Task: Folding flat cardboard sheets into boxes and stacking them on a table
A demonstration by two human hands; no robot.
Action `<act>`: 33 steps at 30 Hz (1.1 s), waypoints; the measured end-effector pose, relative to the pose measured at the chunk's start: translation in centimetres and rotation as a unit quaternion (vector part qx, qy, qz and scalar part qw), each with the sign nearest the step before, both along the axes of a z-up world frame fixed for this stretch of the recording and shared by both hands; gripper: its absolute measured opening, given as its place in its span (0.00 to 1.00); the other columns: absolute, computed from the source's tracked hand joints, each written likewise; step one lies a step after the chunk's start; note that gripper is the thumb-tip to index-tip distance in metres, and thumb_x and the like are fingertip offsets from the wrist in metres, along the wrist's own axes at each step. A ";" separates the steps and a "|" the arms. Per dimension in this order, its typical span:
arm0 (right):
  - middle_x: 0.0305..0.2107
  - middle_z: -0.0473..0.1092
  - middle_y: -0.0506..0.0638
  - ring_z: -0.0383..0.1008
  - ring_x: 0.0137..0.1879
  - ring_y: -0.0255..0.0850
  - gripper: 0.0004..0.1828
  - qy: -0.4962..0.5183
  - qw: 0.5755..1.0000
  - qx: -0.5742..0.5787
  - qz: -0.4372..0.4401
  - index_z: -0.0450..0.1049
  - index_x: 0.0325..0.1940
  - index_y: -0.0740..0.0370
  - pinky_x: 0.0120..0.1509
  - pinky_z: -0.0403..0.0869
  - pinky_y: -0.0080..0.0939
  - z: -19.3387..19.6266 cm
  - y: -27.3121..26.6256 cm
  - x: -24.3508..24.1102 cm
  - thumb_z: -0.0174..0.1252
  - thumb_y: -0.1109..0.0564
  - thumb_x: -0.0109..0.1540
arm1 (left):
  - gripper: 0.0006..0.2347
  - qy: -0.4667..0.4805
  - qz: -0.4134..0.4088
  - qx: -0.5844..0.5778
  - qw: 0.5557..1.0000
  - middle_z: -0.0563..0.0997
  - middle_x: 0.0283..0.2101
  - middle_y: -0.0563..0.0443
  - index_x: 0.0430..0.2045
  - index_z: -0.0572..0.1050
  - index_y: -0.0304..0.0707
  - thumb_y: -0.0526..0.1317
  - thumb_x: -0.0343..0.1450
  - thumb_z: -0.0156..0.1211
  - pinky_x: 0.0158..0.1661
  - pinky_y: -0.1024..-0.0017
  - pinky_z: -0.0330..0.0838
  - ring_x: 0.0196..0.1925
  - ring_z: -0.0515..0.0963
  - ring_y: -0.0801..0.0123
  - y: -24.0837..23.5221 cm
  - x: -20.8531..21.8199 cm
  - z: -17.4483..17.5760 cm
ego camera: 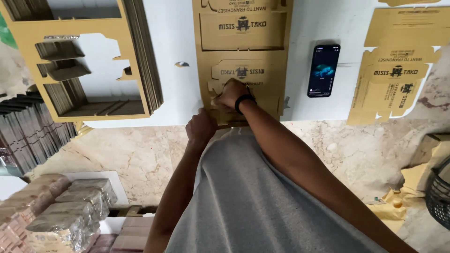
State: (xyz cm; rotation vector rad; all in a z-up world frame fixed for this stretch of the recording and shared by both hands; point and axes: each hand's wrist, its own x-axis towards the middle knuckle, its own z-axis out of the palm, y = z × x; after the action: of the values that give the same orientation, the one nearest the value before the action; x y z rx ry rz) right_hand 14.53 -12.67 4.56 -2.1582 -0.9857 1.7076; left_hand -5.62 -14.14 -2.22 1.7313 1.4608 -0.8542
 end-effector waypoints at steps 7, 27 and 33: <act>0.28 0.78 0.61 0.81 0.44 0.58 0.13 0.005 0.991 0.008 0.135 0.81 0.33 0.68 0.55 0.77 0.53 2.7 -0.2 0.5 0.67 0.54 0.53 | 0.19 -0.172 0.173 -0.028 0.969 0.77 0.54 0.27 0.53 0.65 0.32 0.43 0.70 0.53 0.55 0.40 0.72 0.57 0.78 0.33 7.2 4.3 8.5; 0.14 0.70 0.51 0.71 0.22 0.39 0.17 0.098 0.992 -0.022 -0.078 0.72 0.18 0.59 0.32 0.73 0.40 -5.2 -2.2 0.4 0.59 0.51 0.60 | 0.21 0.017 -0.022 0.024 0.999 0.81 0.52 0.42 0.49 0.70 0.36 0.54 0.71 0.52 0.59 0.48 0.73 0.58 0.80 0.44 8.7 5.9 0.3; 0.15 0.71 0.56 0.75 0.21 0.41 0.30 0.144 0.948 -0.075 -0.274 0.78 0.21 0.66 0.22 0.73 0.39 -5.4 -0.3 -0.3 0.52 0.39 0.64 | 0.22 -0.067 -0.067 0.066 0.993 0.83 0.38 0.34 0.49 0.62 0.33 0.52 0.71 0.50 0.44 0.45 0.78 0.45 0.85 0.37 12.0 7.6 0.6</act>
State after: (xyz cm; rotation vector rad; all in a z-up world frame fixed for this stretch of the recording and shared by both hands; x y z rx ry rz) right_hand 14.21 -12.95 -0.80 -1.9336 -0.1547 1.7684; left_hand 2.02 -2.16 -1.65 1.9638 1.3495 -0.7074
